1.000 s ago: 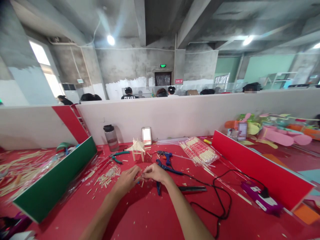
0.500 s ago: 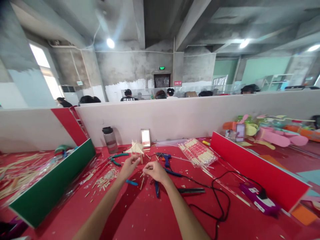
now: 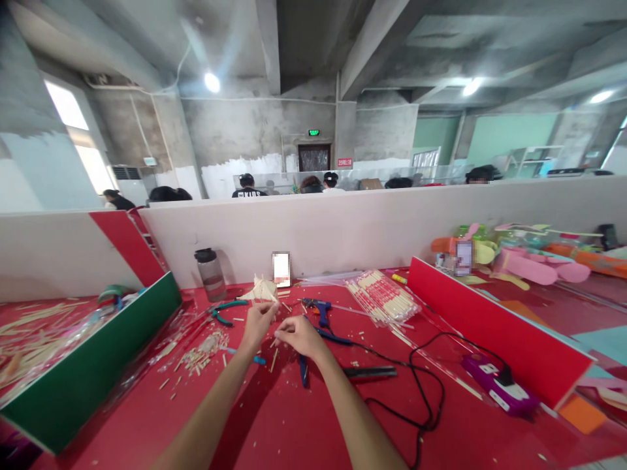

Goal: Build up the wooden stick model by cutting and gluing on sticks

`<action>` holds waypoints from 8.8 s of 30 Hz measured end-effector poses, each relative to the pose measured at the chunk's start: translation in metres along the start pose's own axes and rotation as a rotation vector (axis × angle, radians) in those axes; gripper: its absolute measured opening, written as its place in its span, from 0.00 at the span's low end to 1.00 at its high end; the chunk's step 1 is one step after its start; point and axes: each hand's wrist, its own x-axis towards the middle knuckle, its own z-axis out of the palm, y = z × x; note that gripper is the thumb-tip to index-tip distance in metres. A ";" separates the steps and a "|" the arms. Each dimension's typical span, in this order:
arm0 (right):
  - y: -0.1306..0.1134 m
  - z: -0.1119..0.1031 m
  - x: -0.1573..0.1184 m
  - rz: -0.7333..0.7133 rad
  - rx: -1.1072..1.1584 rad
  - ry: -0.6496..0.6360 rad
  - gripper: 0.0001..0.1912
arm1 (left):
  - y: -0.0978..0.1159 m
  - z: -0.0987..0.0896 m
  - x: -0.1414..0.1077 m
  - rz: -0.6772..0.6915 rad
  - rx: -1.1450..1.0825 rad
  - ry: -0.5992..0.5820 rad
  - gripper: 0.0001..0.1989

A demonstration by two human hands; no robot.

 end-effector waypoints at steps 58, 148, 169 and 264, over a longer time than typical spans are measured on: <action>-0.006 0.043 -0.002 -0.049 0.295 0.045 0.15 | 0.001 -0.064 -0.073 0.486 0.849 -0.166 0.16; -0.011 0.012 -0.009 -0.070 -0.359 0.108 0.15 | -0.028 -0.196 -0.038 -0.296 0.985 0.203 0.21; -0.009 0.034 -0.019 -0.018 -0.953 -0.067 0.08 | -0.017 -0.087 -0.059 0.239 0.530 -0.518 0.13; 0.004 0.028 0.003 -0.043 0.117 0.086 0.19 | 0.002 -0.054 -0.062 -0.118 -0.225 -0.110 0.19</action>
